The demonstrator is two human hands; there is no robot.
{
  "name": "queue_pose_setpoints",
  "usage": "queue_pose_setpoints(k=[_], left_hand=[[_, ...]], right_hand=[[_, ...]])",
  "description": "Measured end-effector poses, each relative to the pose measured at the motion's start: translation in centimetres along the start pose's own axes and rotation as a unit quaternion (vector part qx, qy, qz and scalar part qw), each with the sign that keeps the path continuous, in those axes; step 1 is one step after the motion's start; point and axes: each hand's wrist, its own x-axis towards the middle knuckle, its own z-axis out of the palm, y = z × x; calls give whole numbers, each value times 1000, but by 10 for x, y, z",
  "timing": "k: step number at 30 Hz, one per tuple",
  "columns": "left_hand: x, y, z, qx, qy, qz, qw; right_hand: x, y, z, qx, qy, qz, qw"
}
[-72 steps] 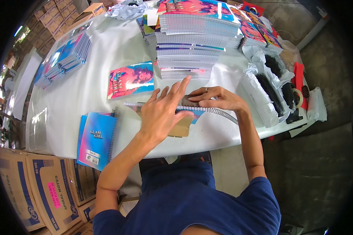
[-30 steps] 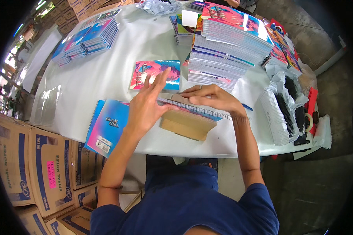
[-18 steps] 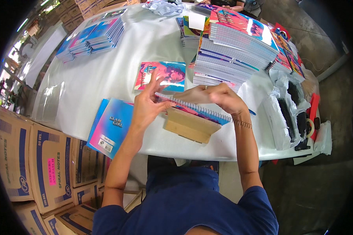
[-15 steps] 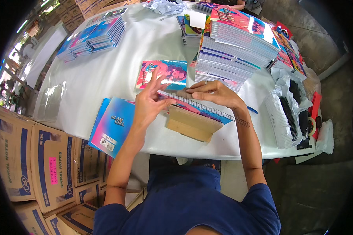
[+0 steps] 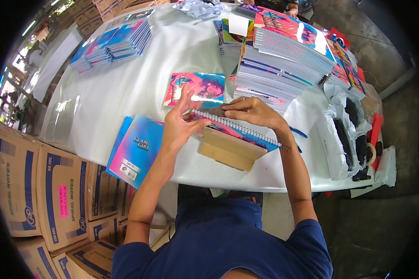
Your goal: The person aligns a stack of notebook pages and covers on a small wooden stand and manually threads a plastic spiral coil through the punched holes. They then use pliers to cut and crimp the excess coil at both ends before placing the finished notebook aside.
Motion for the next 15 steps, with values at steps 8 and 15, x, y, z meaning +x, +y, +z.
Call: queue_pose_setpoints(k=[8, 15], left_hand=[[25, 17, -9, 8, -226, -9, 974], [7, 117, -11, -24, -16, 144, 989]], right_hand=[[-59, 84, 0, -378, 115, 12, 919], [-159, 122, -22, -448, 260, 148, 843]])
